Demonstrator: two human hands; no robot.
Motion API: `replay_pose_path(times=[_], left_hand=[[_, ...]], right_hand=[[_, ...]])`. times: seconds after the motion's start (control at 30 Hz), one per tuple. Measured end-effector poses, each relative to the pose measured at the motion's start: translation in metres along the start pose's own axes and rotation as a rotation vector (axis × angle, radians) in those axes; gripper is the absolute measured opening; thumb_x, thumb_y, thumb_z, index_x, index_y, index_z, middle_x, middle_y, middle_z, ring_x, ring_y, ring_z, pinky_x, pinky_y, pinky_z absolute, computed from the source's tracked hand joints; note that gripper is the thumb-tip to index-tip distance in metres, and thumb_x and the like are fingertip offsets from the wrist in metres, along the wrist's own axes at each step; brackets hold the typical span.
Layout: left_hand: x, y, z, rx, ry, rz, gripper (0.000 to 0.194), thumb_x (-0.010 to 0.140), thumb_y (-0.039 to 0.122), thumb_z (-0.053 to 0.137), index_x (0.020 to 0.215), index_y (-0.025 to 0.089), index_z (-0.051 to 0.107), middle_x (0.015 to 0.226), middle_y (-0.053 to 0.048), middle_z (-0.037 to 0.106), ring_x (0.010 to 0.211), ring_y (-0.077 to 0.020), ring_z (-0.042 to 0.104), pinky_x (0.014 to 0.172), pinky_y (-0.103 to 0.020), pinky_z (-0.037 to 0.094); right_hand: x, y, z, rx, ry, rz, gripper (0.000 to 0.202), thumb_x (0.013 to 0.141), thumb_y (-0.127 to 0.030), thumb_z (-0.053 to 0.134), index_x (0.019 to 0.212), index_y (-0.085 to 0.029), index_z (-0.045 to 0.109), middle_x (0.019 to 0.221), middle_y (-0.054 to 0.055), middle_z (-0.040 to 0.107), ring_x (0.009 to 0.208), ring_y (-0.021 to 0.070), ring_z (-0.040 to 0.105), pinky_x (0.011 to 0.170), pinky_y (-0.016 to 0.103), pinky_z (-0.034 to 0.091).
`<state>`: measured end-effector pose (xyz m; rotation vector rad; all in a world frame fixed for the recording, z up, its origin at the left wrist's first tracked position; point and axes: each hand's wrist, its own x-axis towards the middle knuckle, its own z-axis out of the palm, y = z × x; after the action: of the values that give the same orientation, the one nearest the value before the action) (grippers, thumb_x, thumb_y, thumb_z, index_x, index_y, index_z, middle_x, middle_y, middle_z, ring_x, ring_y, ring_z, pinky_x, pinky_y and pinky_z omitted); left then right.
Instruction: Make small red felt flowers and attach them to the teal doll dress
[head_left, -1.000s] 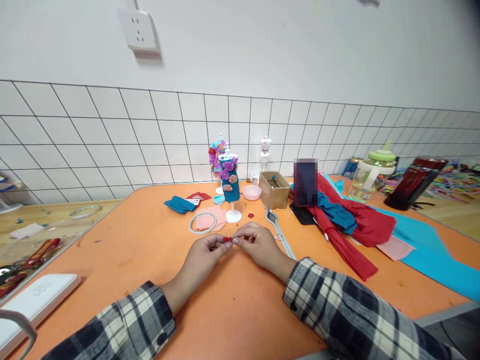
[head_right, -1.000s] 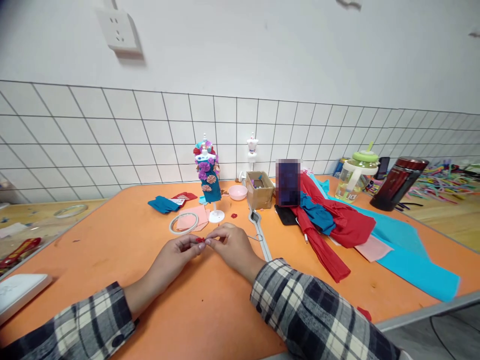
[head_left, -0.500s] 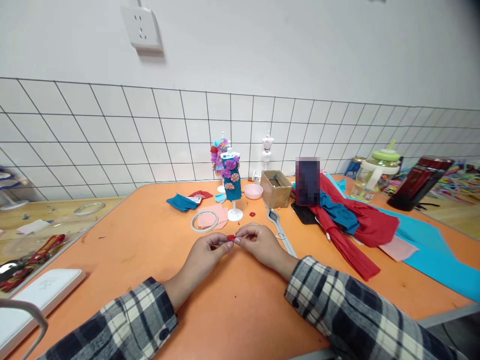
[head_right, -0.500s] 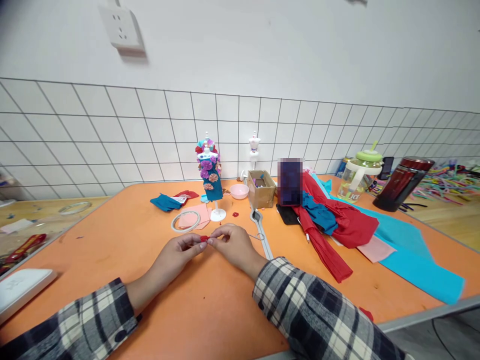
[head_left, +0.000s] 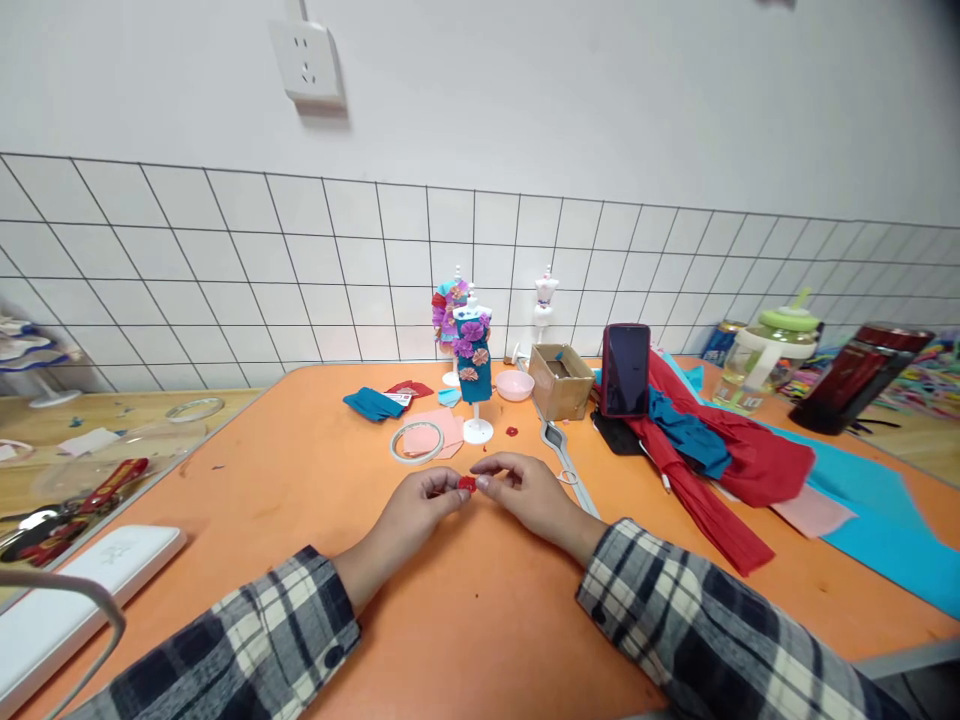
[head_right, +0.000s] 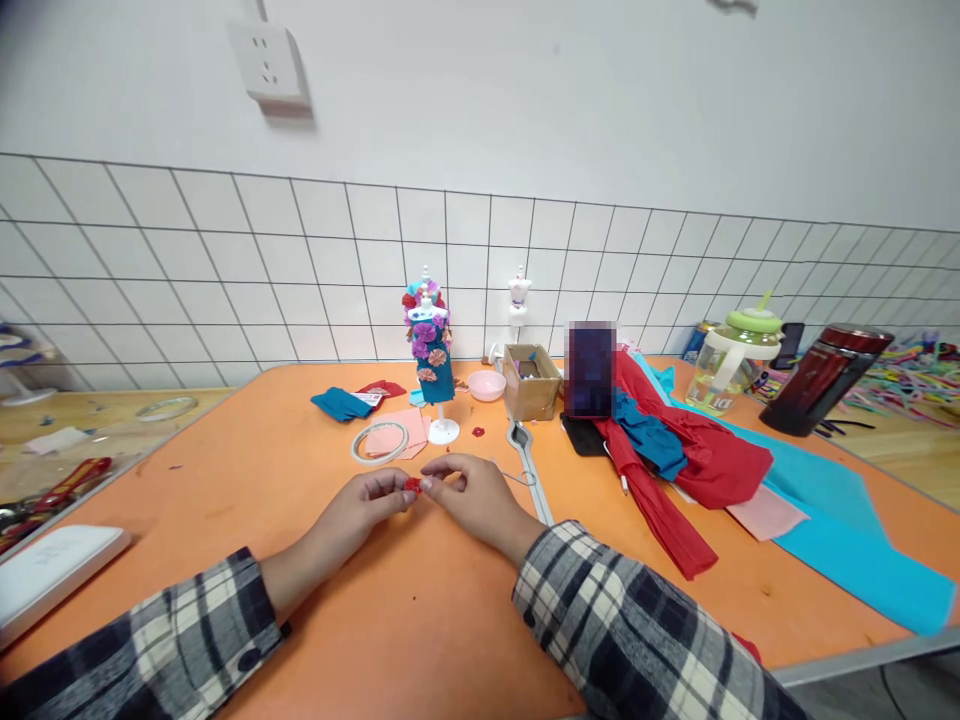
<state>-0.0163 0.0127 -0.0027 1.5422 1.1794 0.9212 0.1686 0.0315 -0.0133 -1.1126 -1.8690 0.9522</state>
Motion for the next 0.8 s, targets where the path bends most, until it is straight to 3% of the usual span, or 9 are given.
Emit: replay_pose_path(times=[0.1,0.2,0.3,0.4,0.5,0.57,0.7,0.8], left_hand=[[0.002,-0.004,0.000,0.080,-0.005,0.021,0.023,0.072,0.038,0.062,0.067,0.016,0.061,0.061,0.003,0.050,0.060,-0.0133,0.045,0.058,-0.025,0.033],[0.003,-0.006,0.001,0.142,0.000,0.041,0.024,0.073,0.040,0.061,0.068,0.016,0.061,0.063,0.002,0.052,0.060,-0.0140,0.046,0.058,-0.026,0.034],[0.003,-0.006,0.001,0.175,0.069,0.077,0.031,0.074,0.043,0.061,0.088,0.016,0.067,0.065,0.002,0.052,0.062,-0.0156,0.048,0.060,-0.027,0.036],[0.006,-0.008,-0.005,0.239,0.174,0.107,0.041,0.076,0.045,0.060,0.104,0.016,0.067,0.063,0.004,0.046,0.060,-0.0154,0.046,0.058,-0.027,0.036],[0.012,-0.010,-0.023,0.357,0.261,0.172,0.039,0.078,0.046,0.059,0.104,0.018,0.068,0.070,0.001,0.053,0.063,-0.0165,0.049,0.060,-0.028,0.040],[0.018,-0.013,-0.045,0.466,0.345,0.231,0.038,0.080,0.046,0.059,0.104,0.019,0.070,0.078,-0.003,0.061,0.071,-0.0190,0.054,0.066,-0.030,0.043],[0.027,-0.022,-0.087,0.624,0.426,0.238,0.035,0.080,0.047,0.057,0.095,0.020,0.073,0.086,-0.006,0.069,0.081,-0.0231,0.060,0.074,-0.033,0.045],[0.031,-0.032,-0.097,0.531,0.428,0.109,0.040,0.079,0.050,0.055,0.094,0.017,0.072,0.088,-0.007,0.073,0.077,-0.0235,0.062,0.068,-0.033,0.047]], right_hand=[[0.000,0.000,0.003,0.058,0.006,0.047,0.019,0.077,-0.035,0.068,0.086,-0.018,0.071,0.085,0.004,0.070,0.068,0.0133,0.059,0.060,0.024,0.047],[0.001,0.000,0.007,0.197,-0.007,0.185,0.022,0.074,-0.038,0.069,0.078,-0.016,0.066,0.066,-0.001,0.061,0.051,0.0098,0.052,0.047,0.022,0.045],[0.003,0.000,0.004,0.307,0.004,0.272,0.027,0.072,-0.043,0.068,0.077,-0.016,0.063,0.062,-0.002,0.055,0.046,0.0085,0.048,0.040,0.020,0.042],[0.008,0.005,-0.009,0.237,0.121,0.253,0.028,0.074,-0.045,0.065,0.077,-0.017,0.066,0.064,0.000,0.059,0.049,0.0099,0.048,0.040,0.019,0.038],[0.018,0.022,-0.032,-0.021,0.341,0.172,0.032,0.078,-0.048,0.061,0.077,-0.017,0.070,0.066,0.003,0.063,0.057,0.0132,0.054,0.048,0.022,0.038],[0.024,0.036,-0.048,-0.299,0.413,0.176,0.035,0.080,-0.050,0.059,0.078,-0.018,0.072,0.068,0.003,0.066,0.063,0.0150,0.058,0.054,0.023,0.039],[0.040,0.055,-0.064,-0.454,0.429,0.227,0.034,0.082,-0.047,0.057,0.084,-0.019,0.075,0.074,0.005,0.071,0.068,0.0180,0.061,0.055,0.026,0.035],[0.053,0.059,-0.059,-0.530,0.352,0.245,0.028,0.082,-0.043,0.058,0.080,-0.023,0.077,0.080,0.005,0.074,0.071,0.0189,0.063,0.055,0.026,0.034]])
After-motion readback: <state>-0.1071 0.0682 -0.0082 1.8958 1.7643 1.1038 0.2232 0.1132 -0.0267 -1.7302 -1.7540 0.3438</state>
